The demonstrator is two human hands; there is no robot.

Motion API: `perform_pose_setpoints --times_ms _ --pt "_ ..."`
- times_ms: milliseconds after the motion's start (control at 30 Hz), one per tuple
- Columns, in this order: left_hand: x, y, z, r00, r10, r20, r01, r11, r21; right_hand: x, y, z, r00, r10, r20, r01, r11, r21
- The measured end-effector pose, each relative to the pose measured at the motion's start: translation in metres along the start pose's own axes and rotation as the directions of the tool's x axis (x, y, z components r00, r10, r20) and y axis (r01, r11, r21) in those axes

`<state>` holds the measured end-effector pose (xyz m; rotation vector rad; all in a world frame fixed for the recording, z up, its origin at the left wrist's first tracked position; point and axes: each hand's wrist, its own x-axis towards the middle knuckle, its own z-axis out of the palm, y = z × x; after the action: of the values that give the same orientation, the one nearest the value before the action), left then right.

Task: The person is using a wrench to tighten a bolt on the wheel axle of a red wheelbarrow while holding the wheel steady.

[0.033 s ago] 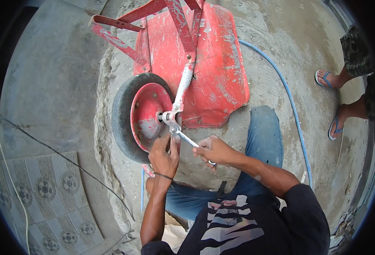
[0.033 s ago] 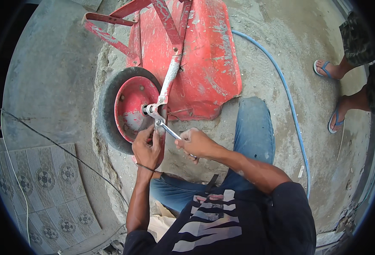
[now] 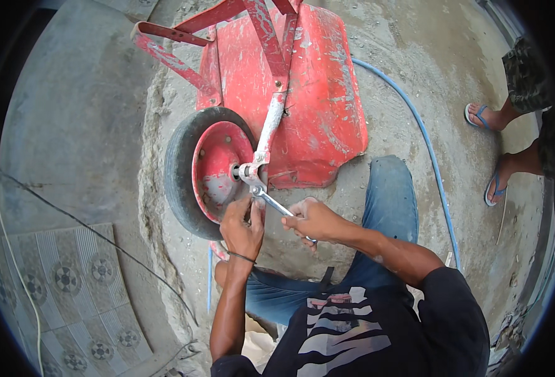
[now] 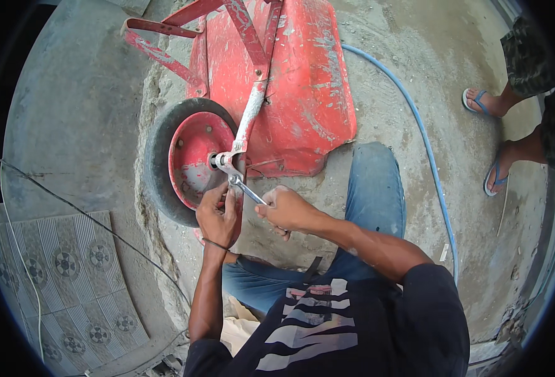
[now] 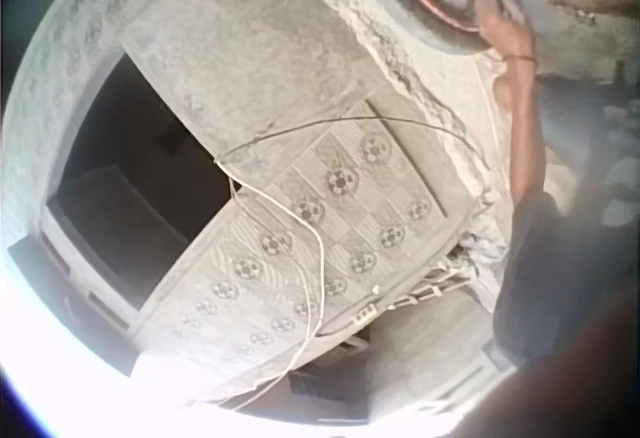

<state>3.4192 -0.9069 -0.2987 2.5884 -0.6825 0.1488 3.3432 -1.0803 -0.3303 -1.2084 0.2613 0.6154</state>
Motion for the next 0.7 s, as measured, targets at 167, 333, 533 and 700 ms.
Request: perform_pose_setpoints --times_ms 167,333,533,700 --pt "0.004 -0.013 0.004 1.000 -0.026 -0.011 0.024 0.987 -0.159 -0.027 0.003 0.055 0.990 -0.132 -0.042 0.131 0.991 -0.010" --pt "0.004 -0.008 0.001 0.990 -0.132 -0.059 0.112 0.959 -0.260 -0.002 0.026 0.061 0.959 -0.197 -0.204 0.199 0.980 -0.008" --pt "0.007 -0.005 -0.005 0.989 -0.129 0.072 0.142 0.964 -0.226 0.012 0.035 0.093 0.816 -0.475 -0.331 0.408 0.877 -0.253" --pt "0.011 -0.014 -0.004 0.988 -0.130 0.079 0.144 0.971 -0.193 0.022 0.022 0.119 0.907 -0.225 -0.356 0.281 0.953 0.113"
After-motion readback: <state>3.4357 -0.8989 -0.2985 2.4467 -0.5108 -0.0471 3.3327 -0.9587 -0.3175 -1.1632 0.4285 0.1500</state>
